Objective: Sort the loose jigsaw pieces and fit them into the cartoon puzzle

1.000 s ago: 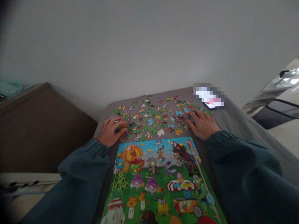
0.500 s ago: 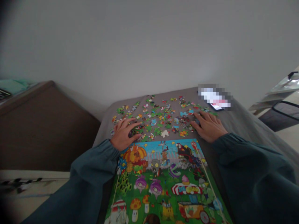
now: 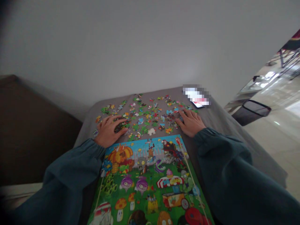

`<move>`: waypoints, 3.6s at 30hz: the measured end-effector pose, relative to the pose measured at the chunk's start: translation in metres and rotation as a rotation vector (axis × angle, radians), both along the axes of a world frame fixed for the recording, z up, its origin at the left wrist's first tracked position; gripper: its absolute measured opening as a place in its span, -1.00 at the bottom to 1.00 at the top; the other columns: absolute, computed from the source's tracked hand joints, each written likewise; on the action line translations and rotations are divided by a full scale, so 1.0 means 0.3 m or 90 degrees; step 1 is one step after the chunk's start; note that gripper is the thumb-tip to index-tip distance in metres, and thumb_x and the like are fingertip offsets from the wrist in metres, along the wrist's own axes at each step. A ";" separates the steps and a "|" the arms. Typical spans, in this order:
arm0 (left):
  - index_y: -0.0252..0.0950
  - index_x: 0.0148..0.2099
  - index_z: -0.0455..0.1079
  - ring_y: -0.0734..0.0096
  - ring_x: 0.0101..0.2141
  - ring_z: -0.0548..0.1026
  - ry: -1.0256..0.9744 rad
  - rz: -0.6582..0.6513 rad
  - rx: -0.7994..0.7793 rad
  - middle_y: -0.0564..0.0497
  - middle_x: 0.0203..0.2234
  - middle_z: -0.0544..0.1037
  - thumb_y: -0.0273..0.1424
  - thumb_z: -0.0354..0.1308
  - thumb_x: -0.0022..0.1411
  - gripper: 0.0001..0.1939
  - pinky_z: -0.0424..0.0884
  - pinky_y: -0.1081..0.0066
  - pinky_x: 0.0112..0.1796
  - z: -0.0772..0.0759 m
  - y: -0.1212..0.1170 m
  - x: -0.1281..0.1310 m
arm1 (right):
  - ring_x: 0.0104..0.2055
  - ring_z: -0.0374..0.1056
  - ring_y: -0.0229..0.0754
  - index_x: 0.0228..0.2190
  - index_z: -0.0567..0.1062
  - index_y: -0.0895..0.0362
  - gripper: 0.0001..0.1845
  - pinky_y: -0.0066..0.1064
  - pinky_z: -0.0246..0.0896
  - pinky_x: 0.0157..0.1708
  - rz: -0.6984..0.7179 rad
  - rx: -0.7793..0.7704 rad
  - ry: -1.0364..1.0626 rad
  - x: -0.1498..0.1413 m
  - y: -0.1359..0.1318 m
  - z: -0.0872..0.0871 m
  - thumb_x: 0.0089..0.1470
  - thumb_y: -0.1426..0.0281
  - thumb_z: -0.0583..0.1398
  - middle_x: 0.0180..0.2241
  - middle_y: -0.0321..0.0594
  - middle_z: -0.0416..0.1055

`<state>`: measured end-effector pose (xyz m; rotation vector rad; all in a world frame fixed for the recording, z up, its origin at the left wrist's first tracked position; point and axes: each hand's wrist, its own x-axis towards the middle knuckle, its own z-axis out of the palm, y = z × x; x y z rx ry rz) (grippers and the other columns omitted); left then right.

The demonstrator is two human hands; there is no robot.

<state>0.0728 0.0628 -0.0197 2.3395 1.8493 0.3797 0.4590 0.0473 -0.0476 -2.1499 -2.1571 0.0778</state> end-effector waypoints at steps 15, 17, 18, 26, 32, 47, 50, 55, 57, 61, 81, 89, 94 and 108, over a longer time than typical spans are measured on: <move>-0.11 0.04 0.62 0.13 -0.05 0.50 -0.050 -0.262 0.036 -0.07 -0.13 0.63 0.01 -0.05 0.47 -0.50 0.36 0.06 0.08 0.006 -0.032 -0.080 | 0.45 0.07 0.23 0.40 0.23 0.12 -0.27 0.13 0.08 0.37 0.000 0.003 0.024 -0.002 0.001 0.016 0.40 0.02 -0.10 0.44 0.01 0.14; -0.09 0.00 0.63 0.15 -0.08 0.51 -0.041 -0.309 -0.018 -0.05 -0.16 0.64 0.10 0.00 0.42 -0.48 0.38 0.09 0.05 0.010 -0.042 -0.074 | 0.44 0.09 0.23 0.39 0.25 0.15 -0.27 0.14 0.07 0.37 0.009 0.013 0.034 0.002 0.002 0.017 0.39 0.02 -0.10 0.43 0.03 0.16; -0.08 -0.02 0.63 0.15 -0.08 0.51 -0.038 -0.321 -0.034 -0.04 -0.16 0.65 0.15 0.04 0.38 -0.47 0.38 0.09 0.04 0.009 -0.045 -0.072 | 0.43 0.11 0.23 0.38 0.26 0.15 -0.27 0.15 0.07 0.36 0.016 0.022 0.040 0.004 0.003 0.018 0.39 0.03 -0.09 0.42 0.05 0.18; -0.03 -0.10 0.65 0.19 -0.11 0.49 -0.046 -0.334 -0.045 -0.01 -0.18 0.64 0.19 0.12 0.32 -0.51 0.37 0.13 0.03 -0.007 -0.038 -0.077 | 0.37 0.19 0.26 0.33 0.35 0.18 -0.33 0.15 0.18 0.29 0.049 0.070 0.083 0.006 0.003 0.031 0.37 0.10 -0.02 0.37 0.11 0.27; -0.05 -0.04 0.64 0.18 -0.08 0.50 -0.045 -0.333 -0.045 -0.03 -0.13 0.64 0.23 0.08 0.31 -0.44 0.38 0.13 0.02 0.008 -0.049 -0.066 | 0.37 0.20 0.22 0.28 0.41 0.18 -0.39 0.11 0.17 0.31 0.071 0.094 0.090 0.002 0.003 0.035 0.37 0.14 0.01 0.34 0.07 0.31; -0.02 0.03 0.63 0.14 -0.07 0.50 -0.067 -0.335 -0.037 -0.03 -0.11 0.64 0.26 0.11 0.27 -0.41 0.41 0.09 0.06 -0.002 -0.041 -0.082 | 0.32 0.23 0.21 0.21 0.47 0.10 -0.48 0.18 0.22 0.24 0.120 0.138 0.111 0.010 0.004 0.022 0.34 0.19 0.06 0.30 0.06 0.35; 0.01 0.15 0.57 0.08 -0.01 0.49 -0.040 -0.339 -0.052 -0.04 -0.03 0.62 0.26 0.18 0.20 -0.35 0.40 0.06 0.11 -0.003 -0.037 -0.090 | 0.32 0.23 0.22 0.21 0.47 0.13 -0.47 0.18 0.20 0.25 0.127 0.137 0.112 0.011 0.005 0.026 0.34 0.19 0.06 0.29 0.10 0.35; 0.08 0.16 0.56 -0.02 0.06 0.44 -0.048 -0.317 -0.012 -0.05 0.02 0.58 0.32 0.18 0.14 -0.30 0.34 -0.04 0.16 -0.045 -0.022 -0.111 | 0.32 0.23 0.21 0.22 0.46 0.13 -0.47 0.16 0.20 0.25 0.127 0.122 0.111 0.010 0.004 0.038 0.33 0.20 0.08 0.29 0.08 0.35; 0.12 0.16 0.55 -0.02 0.09 0.42 -0.051 -0.318 -0.002 -0.03 0.04 0.58 0.33 0.16 0.15 -0.33 0.31 -0.05 0.17 -0.062 -0.016 -0.121 | 0.33 0.22 0.21 0.22 0.46 0.12 -0.48 0.15 0.20 0.25 0.124 0.122 0.112 0.009 0.004 0.039 0.33 0.21 0.08 0.29 0.08 0.35; 0.15 0.15 0.55 -0.02 0.11 0.41 -0.046 -0.324 -0.005 -0.01 0.07 0.56 0.31 0.15 0.18 -0.37 0.29 -0.04 0.17 -0.076 -0.009 -0.134 | 0.31 0.24 0.20 0.20 0.48 0.10 -0.51 0.17 0.20 0.24 0.121 0.136 0.115 0.008 0.004 0.036 0.33 0.25 0.07 0.29 0.05 0.36; 0.02 -0.31 0.62 0.01 0.03 0.44 -0.055 -0.336 0.009 0.02 -0.03 0.59 0.24 0.16 0.23 -0.53 0.31 -0.06 0.12 -0.057 -0.027 -0.121 | 0.31 0.24 0.19 0.21 0.48 0.09 -0.50 0.18 0.16 0.28 0.136 0.135 0.111 0.003 -0.002 0.046 0.30 0.30 0.09 0.27 0.03 0.39; 0.00 -0.26 0.63 0.04 0.05 0.43 -0.055 -0.334 -0.022 0.01 0.00 0.58 0.25 0.15 0.24 -0.51 0.29 -0.03 0.14 -0.039 -0.031 -0.112 | 0.30 0.25 0.19 0.23 0.47 0.13 -0.49 0.12 0.19 0.27 0.130 0.126 0.094 -0.001 -0.002 0.043 0.31 0.31 0.10 0.27 0.04 0.39; 0.02 -0.20 0.62 0.04 0.05 0.44 -0.062 -0.341 -0.015 0.03 0.01 0.58 0.26 0.15 0.23 -0.50 0.29 -0.02 0.13 -0.043 -0.030 -0.118 | 0.30 0.25 0.21 0.21 0.49 0.12 -0.50 0.14 0.20 0.25 0.138 0.129 0.096 0.003 0.001 0.037 0.31 0.31 0.10 0.26 0.05 0.39; -0.02 -0.22 0.64 0.00 0.08 0.41 -0.053 -0.309 -0.043 -0.01 0.02 0.59 0.31 0.15 0.18 -0.44 0.27 -0.08 0.15 -0.031 -0.036 -0.114 | 0.29 0.25 0.21 0.20 0.51 0.07 -0.52 0.14 0.22 0.23 0.130 0.129 0.096 0.002 0.003 0.030 0.30 0.33 0.12 0.26 0.03 0.39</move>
